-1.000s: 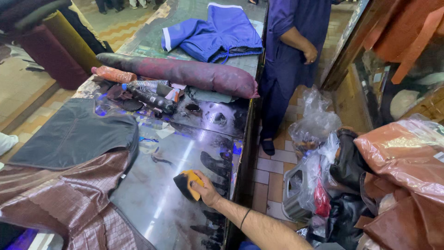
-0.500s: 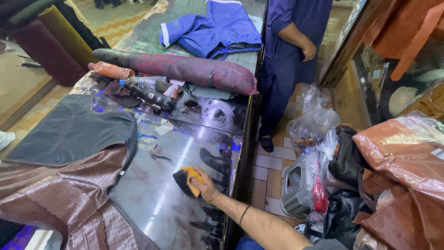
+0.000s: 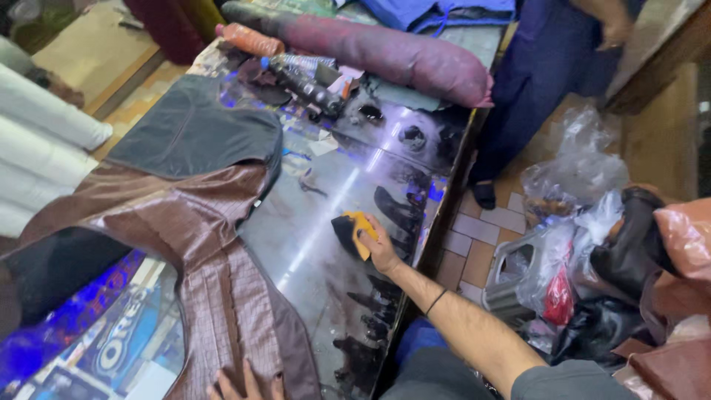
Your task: The person rubs a brown leather vest-like garment laid on a work table using an orange sponge, working over the outer leather panels while holding the garment flat with the other hand. They then flip the garment over and continue rubbing the dark fabric lining side with the sponge.
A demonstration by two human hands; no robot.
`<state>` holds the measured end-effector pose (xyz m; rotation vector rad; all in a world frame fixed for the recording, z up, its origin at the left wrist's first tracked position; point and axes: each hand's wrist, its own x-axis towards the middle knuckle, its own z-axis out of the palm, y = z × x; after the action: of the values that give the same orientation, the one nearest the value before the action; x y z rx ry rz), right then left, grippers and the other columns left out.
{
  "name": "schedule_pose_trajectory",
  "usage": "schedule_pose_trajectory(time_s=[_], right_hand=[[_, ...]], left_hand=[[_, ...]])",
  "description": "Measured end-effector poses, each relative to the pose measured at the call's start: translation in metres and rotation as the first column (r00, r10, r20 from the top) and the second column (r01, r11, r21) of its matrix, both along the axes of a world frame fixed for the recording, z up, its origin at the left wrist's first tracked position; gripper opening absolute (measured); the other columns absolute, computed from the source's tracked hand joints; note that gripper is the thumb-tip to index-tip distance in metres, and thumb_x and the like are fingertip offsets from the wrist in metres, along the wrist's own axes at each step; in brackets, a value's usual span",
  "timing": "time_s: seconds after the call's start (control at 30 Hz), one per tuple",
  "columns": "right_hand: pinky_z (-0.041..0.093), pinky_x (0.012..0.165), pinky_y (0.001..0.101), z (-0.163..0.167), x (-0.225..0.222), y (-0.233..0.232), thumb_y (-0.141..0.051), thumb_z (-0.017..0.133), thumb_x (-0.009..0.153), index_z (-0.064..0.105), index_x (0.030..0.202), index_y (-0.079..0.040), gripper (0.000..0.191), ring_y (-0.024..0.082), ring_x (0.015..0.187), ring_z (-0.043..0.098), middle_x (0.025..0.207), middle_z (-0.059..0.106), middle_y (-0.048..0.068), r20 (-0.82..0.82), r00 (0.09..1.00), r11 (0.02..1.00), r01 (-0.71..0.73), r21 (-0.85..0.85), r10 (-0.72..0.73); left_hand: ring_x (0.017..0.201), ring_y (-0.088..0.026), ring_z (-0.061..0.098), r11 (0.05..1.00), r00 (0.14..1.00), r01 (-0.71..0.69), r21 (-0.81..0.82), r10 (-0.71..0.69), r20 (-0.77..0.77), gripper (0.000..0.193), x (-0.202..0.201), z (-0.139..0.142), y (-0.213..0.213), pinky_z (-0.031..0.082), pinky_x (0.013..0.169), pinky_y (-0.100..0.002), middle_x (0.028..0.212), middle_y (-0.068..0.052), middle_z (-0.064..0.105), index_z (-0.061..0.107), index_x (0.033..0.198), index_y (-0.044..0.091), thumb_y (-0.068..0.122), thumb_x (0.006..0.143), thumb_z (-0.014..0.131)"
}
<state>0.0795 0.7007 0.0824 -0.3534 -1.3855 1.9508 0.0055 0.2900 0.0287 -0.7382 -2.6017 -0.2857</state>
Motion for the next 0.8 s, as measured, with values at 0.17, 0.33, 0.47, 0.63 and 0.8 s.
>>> schedule_pose_trajectory(time_s=[0.17, 0.33, 0.47, 0.63, 0.8], right_hand=[[0.047, 0.099, 0.0271, -0.015, 0.001, -0.002, -0.014, 0.057, 0.102, 0.05, 0.142, -0.002, 0.043, 0.011, 0.113, 0.056, 0.125, 0.061, 0.004, 0.0, 1.0, 0.995, -0.027, 0.098, 0.027], [0.048, 0.1, 0.0307, -0.004, -0.002, 0.049, -0.013, 0.065, 0.096, 0.054, 0.138, -0.005, 0.044, 0.016, 0.115, 0.057, 0.126, 0.061, 0.006, 0.123, 0.982, 0.939, -0.175, 0.297, 0.144], [0.049, 0.105, 0.043, 0.036, -0.018, 0.18, -0.02, 0.079, 0.09, 0.066, 0.124, -0.006, 0.039, 0.035, 0.121, 0.061, 0.129, 0.062, 0.016, 0.091, 0.89, 0.535, 0.184, 0.824, -0.447], [0.048, 0.094, 0.0512, 0.059, -0.037, 0.288, -0.025, 0.081, 0.088, 0.071, 0.125, -0.012, 0.04, 0.041, 0.112, 0.054, 0.133, 0.058, 0.02, 0.094, 0.704, 0.195, 0.064, 0.979, -0.704], [0.048, 0.094, 0.0502, 0.063, -0.07, 0.333, -0.029, 0.082, 0.088, 0.076, 0.119, -0.017, 0.033, 0.04, 0.114, 0.055, 0.132, 0.06, 0.016, 0.083, 0.718, 0.095, -0.023, 0.995, -0.691]], left_hand=[[0.151, -0.058, 0.03, 0.974, 0.989, 0.103, 0.199, -0.079, -0.127, 0.073, -0.002, 0.005, 0.008, 0.026, 0.125, -0.074, 0.154, -0.036, 0.045, 0.063, 0.139, 0.008, 0.059, 0.087, 0.058], [0.15, -0.056, 0.032, 0.961, 0.982, 0.052, 0.271, 0.001, -0.19, 0.065, -0.008, 0.007, 0.027, 0.027, 0.125, -0.074, 0.153, -0.034, 0.048, 0.067, 0.135, 0.012, 0.059, 0.091, 0.054], [0.14, -0.055, 0.038, 0.955, 0.937, 0.115, 0.275, -0.012, -0.35, 0.06, -0.022, 0.012, 0.035, 0.033, 0.119, -0.071, 0.142, -0.034, 0.055, 0.069, 0.13, 0.016, 0.06, 0.094, 0.05], [0.131, -0.053, 0.045, 0.973, 0.842, 0.177, 0.147, -0.072, -0.534, 0.047, -0.046, 0.02, 0.04, 0.04, 0.112, -0.067, 0.133, -0.031, 0.062, 0.072, 0.125, 0.023, 0.055, 0.099, 0.049], [0.122, -0.051, 0.051, 0.982, 0.758, 0.189, 0.022, -0.132, -0.639, 0.037, -0.057, 0.026, 0.045, 0.047, 0.105, -0.062, 0.123, -0.028, 0.069, 0.074, 0.12, 0.029, 0.049, 0.104, 0.047]])
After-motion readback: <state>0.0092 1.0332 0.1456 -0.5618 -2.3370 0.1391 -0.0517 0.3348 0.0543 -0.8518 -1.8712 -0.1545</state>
